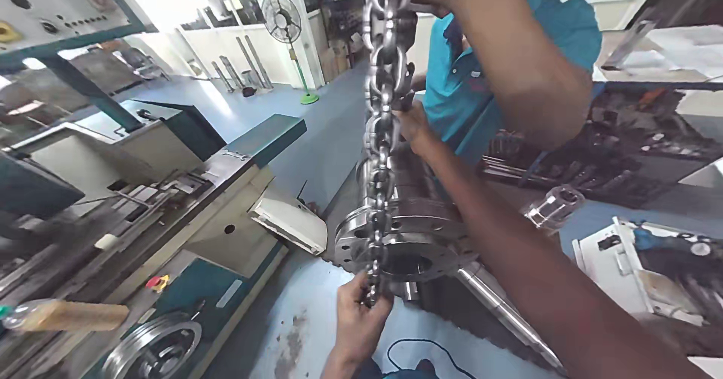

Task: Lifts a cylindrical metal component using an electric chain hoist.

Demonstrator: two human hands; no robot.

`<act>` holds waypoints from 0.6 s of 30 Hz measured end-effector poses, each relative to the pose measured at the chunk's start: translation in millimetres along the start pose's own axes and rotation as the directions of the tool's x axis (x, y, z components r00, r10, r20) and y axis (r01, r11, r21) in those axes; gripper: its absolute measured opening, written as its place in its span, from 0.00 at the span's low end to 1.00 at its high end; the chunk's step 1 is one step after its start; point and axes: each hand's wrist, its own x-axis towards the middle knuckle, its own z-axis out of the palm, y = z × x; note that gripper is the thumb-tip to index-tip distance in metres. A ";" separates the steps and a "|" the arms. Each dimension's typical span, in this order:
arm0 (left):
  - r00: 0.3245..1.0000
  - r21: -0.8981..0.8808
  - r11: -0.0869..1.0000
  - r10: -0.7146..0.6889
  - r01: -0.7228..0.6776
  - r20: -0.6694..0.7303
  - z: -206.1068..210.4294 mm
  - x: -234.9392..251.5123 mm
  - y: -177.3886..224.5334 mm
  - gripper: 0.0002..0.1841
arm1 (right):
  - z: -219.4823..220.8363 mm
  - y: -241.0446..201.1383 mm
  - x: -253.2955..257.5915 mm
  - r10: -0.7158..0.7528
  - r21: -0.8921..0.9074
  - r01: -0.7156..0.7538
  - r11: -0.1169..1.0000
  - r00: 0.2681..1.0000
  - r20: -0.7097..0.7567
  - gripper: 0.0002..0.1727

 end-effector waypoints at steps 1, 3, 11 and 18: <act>1.000 0.007 1.000 0.004 -0.004 0.024 6.8 -0.2 -0.1 0.06 | -0.3 1.4 -0.6 -0.030 0.018 0.030 0.999 1.000 -0.003 0.29; 0.998 0.018 1.000 0.006 -0.007 0.057 18.9 0.4 0.4 0.08 | 1.7 6.2 4.6 -0.038 0.005 0.038 0.999 0.998 -0.044 0.27; 0.996 0.047 0.999 0.023 -0.027 0.085 49.4 -7.9 5.1 0.13 | 6.6 8.0 10.9 0.019 -0.072 -0.024 0.997 0.997 -0.076 0.25; 0.992 0.064 0.998 -0.014 0.006 0.127 70.0 -24.2 20.5 0.20 | -2.1 -46.1 -31.3 0.136 -0.081 -0.141 0.987 0.988 -0.070 0.24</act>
